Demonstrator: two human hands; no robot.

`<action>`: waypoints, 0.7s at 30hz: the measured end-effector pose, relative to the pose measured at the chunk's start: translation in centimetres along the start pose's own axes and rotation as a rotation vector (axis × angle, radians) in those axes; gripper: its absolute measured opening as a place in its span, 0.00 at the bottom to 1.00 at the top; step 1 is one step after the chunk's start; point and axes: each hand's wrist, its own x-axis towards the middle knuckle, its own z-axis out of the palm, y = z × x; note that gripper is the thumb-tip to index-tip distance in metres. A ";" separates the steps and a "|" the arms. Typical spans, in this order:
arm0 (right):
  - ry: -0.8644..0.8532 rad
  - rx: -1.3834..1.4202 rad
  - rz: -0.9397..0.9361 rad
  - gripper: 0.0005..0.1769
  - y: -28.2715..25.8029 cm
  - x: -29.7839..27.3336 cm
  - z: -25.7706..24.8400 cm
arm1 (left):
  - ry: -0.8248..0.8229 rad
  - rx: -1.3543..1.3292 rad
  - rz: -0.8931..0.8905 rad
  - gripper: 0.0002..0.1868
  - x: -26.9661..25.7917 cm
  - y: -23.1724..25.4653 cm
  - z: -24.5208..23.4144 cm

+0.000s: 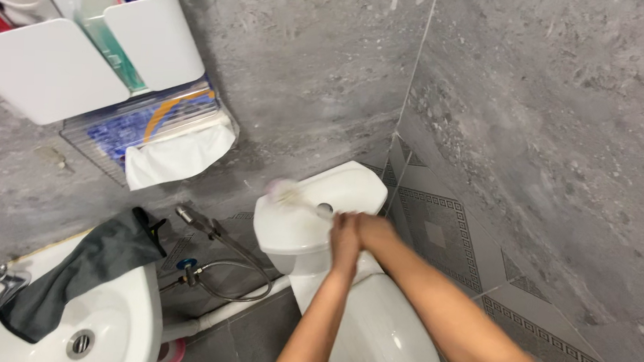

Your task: The person pours cleaning liquid into the toilet bowl and onto the tank, then scrubs the tank and seat with a toilet brush. They rinse the brush and the toilet surfaces using a handheld bidet sprayer.

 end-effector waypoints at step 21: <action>-0.325 1.139 0.321 0.32 -0.2 -1.9 0.2 | -0.216 0.480 -0.255 0.21 4.7 -0.1 -1.4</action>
